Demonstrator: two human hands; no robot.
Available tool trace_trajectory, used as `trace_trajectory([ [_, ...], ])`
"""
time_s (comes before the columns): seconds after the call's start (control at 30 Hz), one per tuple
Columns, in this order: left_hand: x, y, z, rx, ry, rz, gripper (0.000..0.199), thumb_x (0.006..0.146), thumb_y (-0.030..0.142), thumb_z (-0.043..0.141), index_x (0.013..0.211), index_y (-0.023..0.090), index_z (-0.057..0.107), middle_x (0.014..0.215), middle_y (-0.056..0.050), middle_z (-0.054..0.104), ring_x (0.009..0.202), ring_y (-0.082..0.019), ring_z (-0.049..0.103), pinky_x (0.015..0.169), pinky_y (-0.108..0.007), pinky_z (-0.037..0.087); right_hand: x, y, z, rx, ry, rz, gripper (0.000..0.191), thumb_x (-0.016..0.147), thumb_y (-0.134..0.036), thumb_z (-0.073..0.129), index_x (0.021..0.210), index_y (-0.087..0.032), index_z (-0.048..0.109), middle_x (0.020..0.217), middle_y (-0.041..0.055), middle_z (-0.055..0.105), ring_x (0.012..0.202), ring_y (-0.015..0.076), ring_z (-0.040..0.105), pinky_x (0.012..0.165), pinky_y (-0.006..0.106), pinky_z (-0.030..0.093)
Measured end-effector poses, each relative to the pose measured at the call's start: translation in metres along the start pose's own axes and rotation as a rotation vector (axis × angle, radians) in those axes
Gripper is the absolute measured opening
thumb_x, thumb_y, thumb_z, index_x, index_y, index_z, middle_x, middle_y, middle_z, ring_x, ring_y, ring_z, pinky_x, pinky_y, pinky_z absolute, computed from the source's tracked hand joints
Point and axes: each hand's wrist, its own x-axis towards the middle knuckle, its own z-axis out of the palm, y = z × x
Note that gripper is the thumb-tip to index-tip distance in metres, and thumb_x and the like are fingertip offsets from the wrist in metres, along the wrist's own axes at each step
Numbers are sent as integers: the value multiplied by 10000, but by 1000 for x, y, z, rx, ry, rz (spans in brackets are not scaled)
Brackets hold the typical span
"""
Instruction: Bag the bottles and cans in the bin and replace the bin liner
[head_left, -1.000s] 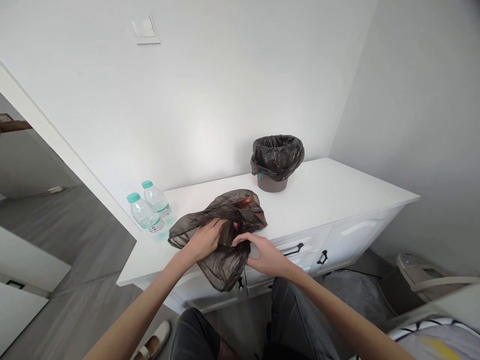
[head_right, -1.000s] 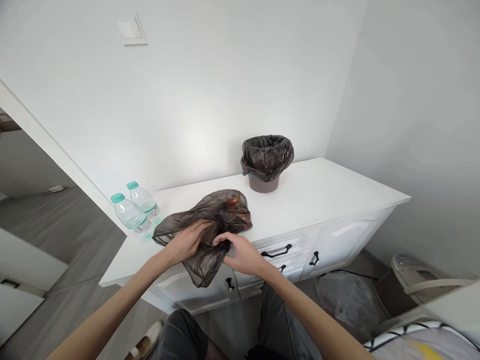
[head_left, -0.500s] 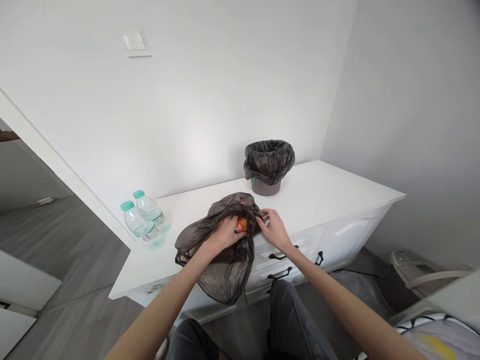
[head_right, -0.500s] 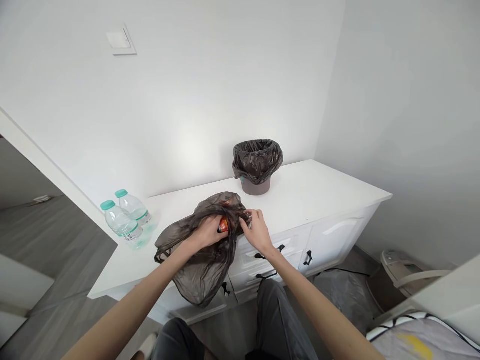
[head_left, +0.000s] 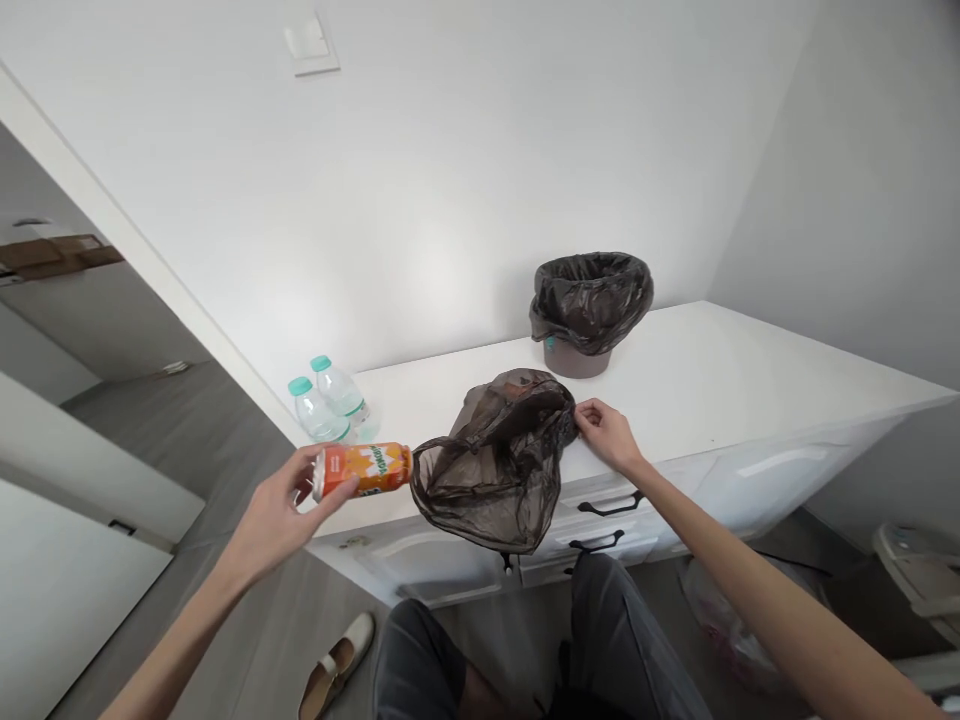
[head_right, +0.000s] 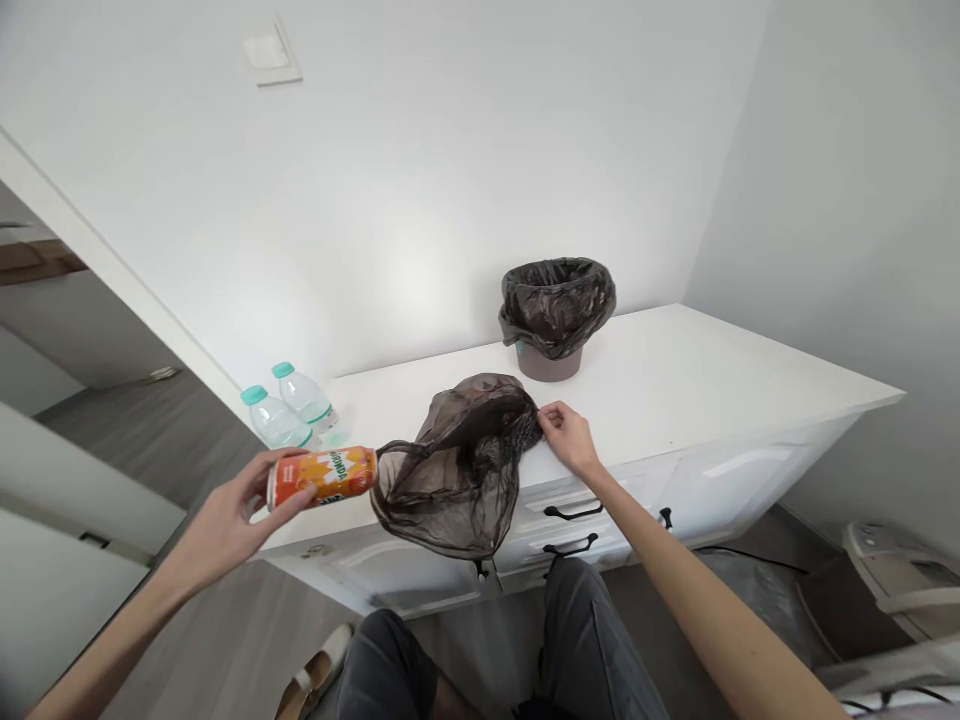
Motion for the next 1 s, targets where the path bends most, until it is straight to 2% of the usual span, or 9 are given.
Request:
trace_trajectory([
  [0.1, -4, -21, -16, -51, -13, -143, 688, 768, 740, 719, 1237, 238, 681, 1145, -73, 779, 951, -279, 719, 838, -385, 577, -3, 8, 1, -38, -26, -3, 294, 779, -517, 610, 819, -228, 645, 786, 74, 730, 671, 208, 651, 661, 341, 540],
  [0.23, -7, -40, -19, -26, 83, -277, 743, 674, 735, 803, 1213, 235, 690, 1144, -74, 778, 971, -303, 728, 838, -403, 590, -6, 12, 2, -72, -35, 0, 301, 776, -506, 594, 849, -221, 654, 819, 72, 735, 699, 206, 656, 668, 333, 530],
  [0.33, -9, -45, -19, -78, 141, -354, 727, 628, 677, 869, 1186, 245, 695, 1129, -61, 781, 994, -311, 729, 842, -406, 606, -6, 12, 2, -104, -35, 8, 302, 776, -497, 591, 855, -215, 664, 829, 77, 742, 709, 209, 660, 682, 338, 529],
  [0.43, -13, -43, -16, -413, 132, -429, 607, 668, 599, 877, 1111, 216, 718, 1077, -81, 786, 1027, -308, 723, 889, -416, 624, -7, 13, 3, -103, -35, 5, 297, 768, -491, 595, 846, -213, 664, 826, 84, 746, 703, 213, 659, 675, 340, 529],
  [0.57, -22, -40, -4, -1054, 95, -531, 482, 811, 535, 768, 1118, 166, 727, 966, -118, 777, 872, -269, 742, 894, -466, 643, -7, 19, 3, -105, -26, -18, 272, 772, -476, 617, 829, -212, 654, 795, 85, 742, 680, 204, 644, 644, 321, 514],
  [0.67, -31, -42, 7, -1370, 34, -614, 485, 910, 549, 660, 1159, 137, 718, 979, -139, 767, 856, -235, 747, 873, -401, 653, -7, 25, 2, -111, -28, -11, 276, 800, -470, 619, 866, -206, 666, 820, 86, 745, 690, 200, 646, 615, 297, 498],
  [0.73, -37, -45, 12, -1475, 19, -611, 499, 944, 518, 628, 1255, 134, 696, 1074, -151, 766, 931, -224, 752, 897, -353, 647, -7, 28, 1, -123, -32, -6, 272, 812, -459, 619, 885, -203, 672, 829, 84, 745, 694, 198, 648, 620, 295, 498],
  [0.87, -43, -54, 21, -1465, 57, -540, 528, 904, 427, 714, 1368, 182, 652, 1292, -139, 736, 1186, -260, 715, 1078, -382, 574, -7, 30, 0, -145, -38, -10, 261, 822, -449, 618, 892, -203, 671, 832, 76, 742, 703, 199, 650, 652, 305, 505],
  [1.0, -44, -64, 29, -1209, 21, -488, 589, 756, 460, 871, 1246, 173, 715, 1375, -141, 707, 1361, -339, 609, 1211, -465, 450, -8, 29, 0, -153, -31, -22, 251, 813, -447, 613, 872, -208, 659, 800, 63, 734, 695, 196, 648, 670, 309, 502],
])
